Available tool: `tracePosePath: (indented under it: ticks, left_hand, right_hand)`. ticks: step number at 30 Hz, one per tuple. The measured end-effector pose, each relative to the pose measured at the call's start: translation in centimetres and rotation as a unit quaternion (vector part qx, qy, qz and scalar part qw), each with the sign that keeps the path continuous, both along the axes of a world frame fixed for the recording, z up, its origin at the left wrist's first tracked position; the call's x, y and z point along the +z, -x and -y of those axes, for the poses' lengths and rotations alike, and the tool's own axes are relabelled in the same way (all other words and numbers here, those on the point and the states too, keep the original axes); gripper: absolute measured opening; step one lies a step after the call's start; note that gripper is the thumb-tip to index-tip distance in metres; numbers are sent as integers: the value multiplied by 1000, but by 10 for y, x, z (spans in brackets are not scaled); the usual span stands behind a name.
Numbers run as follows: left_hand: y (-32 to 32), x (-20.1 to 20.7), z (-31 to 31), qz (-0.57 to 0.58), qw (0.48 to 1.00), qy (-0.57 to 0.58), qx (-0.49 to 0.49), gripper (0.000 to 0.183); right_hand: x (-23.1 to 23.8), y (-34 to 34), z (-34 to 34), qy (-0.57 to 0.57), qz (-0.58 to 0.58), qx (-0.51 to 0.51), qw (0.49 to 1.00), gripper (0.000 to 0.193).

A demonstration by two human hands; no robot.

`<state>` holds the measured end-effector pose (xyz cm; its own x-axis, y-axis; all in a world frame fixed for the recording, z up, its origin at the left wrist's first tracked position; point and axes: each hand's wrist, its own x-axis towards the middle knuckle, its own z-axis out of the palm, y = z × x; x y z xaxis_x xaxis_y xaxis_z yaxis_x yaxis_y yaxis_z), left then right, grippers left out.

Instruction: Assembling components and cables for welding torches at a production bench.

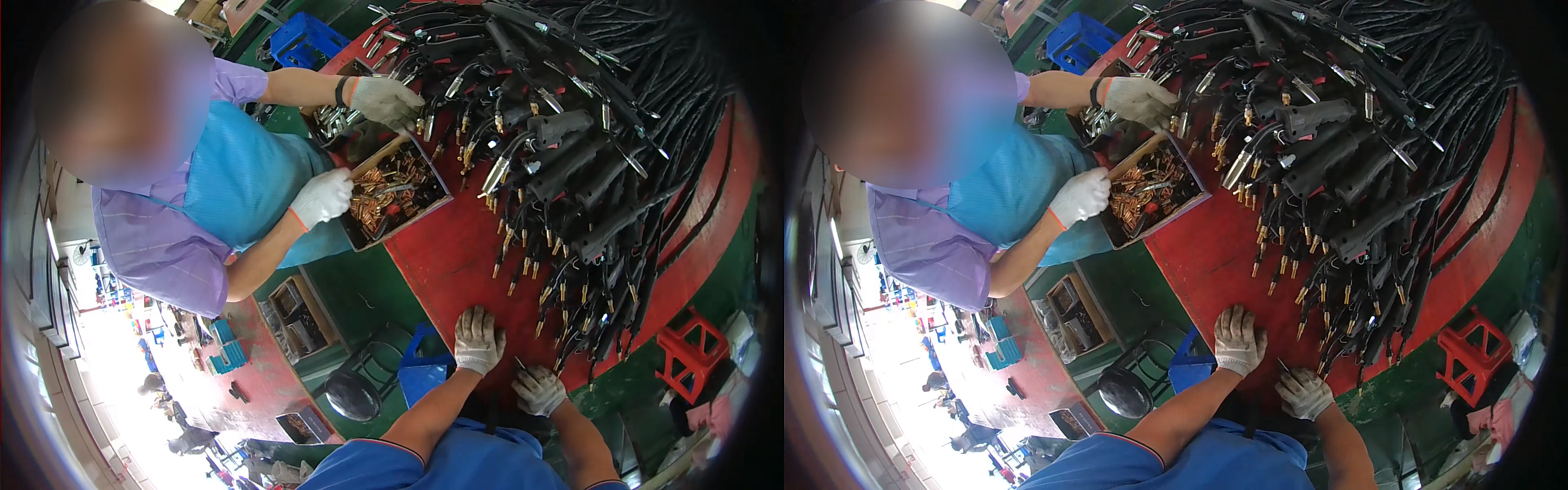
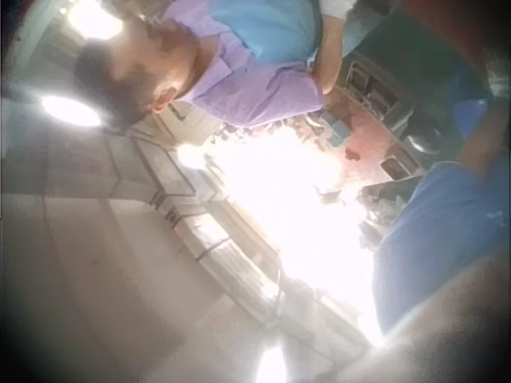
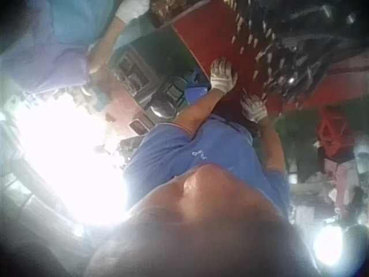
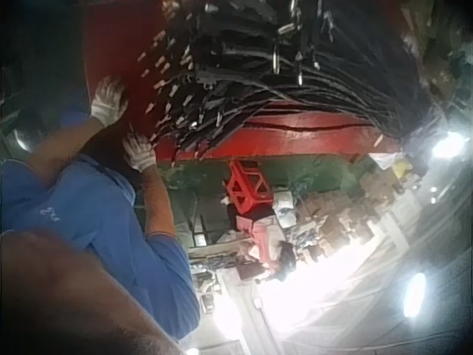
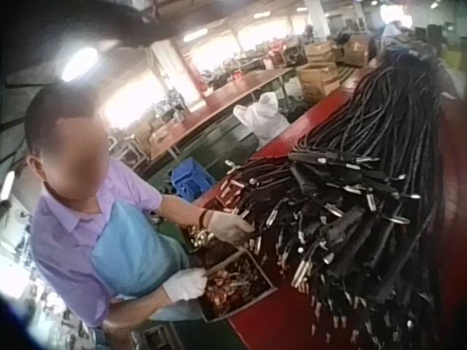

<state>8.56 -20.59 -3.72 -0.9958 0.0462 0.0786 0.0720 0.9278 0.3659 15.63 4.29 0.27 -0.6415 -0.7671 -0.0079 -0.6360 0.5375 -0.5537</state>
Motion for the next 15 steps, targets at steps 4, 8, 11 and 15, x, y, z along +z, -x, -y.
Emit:
tracePosePath:
  ticks: [4,8,11,15]
  left_hand:
    - [1,2,0,9,1000,-2,-2,67]
    - [1,2,0,6,1000,-6,0,66]
    - [1,3,0,9,1000,-8,-1,65]
    - [2,5,0,7,1000,-3,0,64]
  right_hand:
    - [1,0,0,5,-8,-3,1000,59]
    - [-1,-2,1,17,-24,-16,999,60]
    - [-4,-4,0,7,-18,-10,1000,59]
    - [-5,-5,0,4,-11,-8,1000,57]
